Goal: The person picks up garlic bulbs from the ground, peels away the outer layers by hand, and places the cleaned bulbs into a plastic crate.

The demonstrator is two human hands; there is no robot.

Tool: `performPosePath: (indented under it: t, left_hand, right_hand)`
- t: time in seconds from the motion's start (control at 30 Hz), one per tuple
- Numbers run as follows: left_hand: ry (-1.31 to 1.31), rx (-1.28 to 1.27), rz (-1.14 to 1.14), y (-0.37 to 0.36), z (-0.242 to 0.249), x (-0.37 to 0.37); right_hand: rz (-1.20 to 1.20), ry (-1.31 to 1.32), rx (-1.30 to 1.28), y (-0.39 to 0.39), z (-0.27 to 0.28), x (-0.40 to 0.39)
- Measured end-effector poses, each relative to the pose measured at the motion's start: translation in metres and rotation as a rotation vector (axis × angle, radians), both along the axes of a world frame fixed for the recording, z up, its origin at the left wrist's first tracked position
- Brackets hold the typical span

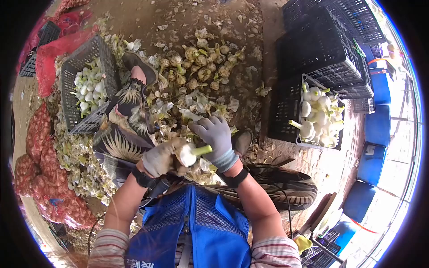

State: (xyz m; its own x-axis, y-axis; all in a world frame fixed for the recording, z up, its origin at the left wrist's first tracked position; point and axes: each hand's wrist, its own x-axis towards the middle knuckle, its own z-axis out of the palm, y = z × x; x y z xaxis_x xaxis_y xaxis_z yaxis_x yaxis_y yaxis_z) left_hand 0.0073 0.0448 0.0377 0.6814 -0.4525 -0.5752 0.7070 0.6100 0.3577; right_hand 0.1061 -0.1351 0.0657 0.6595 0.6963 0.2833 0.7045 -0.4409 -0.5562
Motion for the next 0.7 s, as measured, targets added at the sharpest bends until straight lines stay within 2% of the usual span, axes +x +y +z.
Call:
performPosePath:
  t: [0.03, 0.07, 0.1, 0.13, 0.17, 0.2, 0.23, 0.3, 0.37, 0.43, 0.47, 0.5, 0.57, 0.6, 0.63, 0.7]
  left_hand:
    - [-0.039, 0.129, 0.021, -0.013, -0.006, -0.006]
    - [-0.029, -0.139, 0.015, -0.005, -0.01, -0.01]
    - [-0.025, -0.14, 0.013, -0.007, -0.009, -0.008]
    - [-0.105, -0.031, 0.027, -0.011, -0.007, -0.004]
    - [-0.189, 0.077, 0.043, -0.014, -0.004, -0.001]
    - [-0.045, -0.201, 0.15, -0.014, -0.002, 0.0]
    - [-0.047, -0.204, 0.152, -0.016, -0.005, 0.002]
    - [-0.036, -0.014, 0.285, -0.024, -0.015, 0.001]
    - [-0.011, -0.013, 0.341, -0.028, -0.022, 0.001]
    - [-0.181, 0.326, 0.501, -0.029, -0.011, 0.006]
    - [-0.1, 0.412, 0.5, -0.025, -0.002, 0.002]
    - [-0.1, 0.414, 0.499, -0.02, 0.006, -0.006]
    - [-0.342, 0.884, 0.469, -0.015, 0.02, -0.016]
    - [-0.327, 0.73, 0.7, -0.017, 0.026, -0.015]
    - [-0.365, 0.617, 0.691, -0.006, 0.045, -0.014]
    - [-0.304, 0.693, 0.758, 0.021, 0.036, -0.019]
  right_hand:
    - [-0.002, 0.004, 0.0, -0.002, -0.002, -0.003]
    - [-0.065, 0.332, 0.122, -0.005, -0.006, -0.006]
    - [-0.128, 0.66, 0.244, -0.007, -0.009, -0.008]
    - [-0.204, 0.762, 0.356, -0.013, -0.012, -0.006]
    - [-0.297, 1.126, 0.6, -0.02, -0.012, -0.004]
    - [-0.215, 1.215, 0.649, -0.031, -0.014, -0.004]
    - [-0.133, 1.304, 0.698, -0.04, -0.017, -0.006]
    - [-0.125, 1.272, 0.613, -0.035, -0.026, -0.021]
    - [-0.155, 1.26, 0.721, -0.03, -0.034, -0.028]
    - [-0.303, 1.252, 0.657, -0.028, -0.032, -0.025]
    - [-0.444, 1.327, 0.792, -0.026, -0.028, -0.028]
    - [-0.444, 1.327, 0.794, -0.029, -0.027, -0.027]
    - [-0.634, 1.265, 0.726, -0.041, -0.025, -0.022]
    - [-0.716, 1.403, 0.982, -0.05, -0.05, -0.018]
    - [-0.717, 1.399, 0.984, -0.053, -0.045, -0.016]
    - [-0.896, 1.426, 1.109, -0.058, -0.034, -0.015]
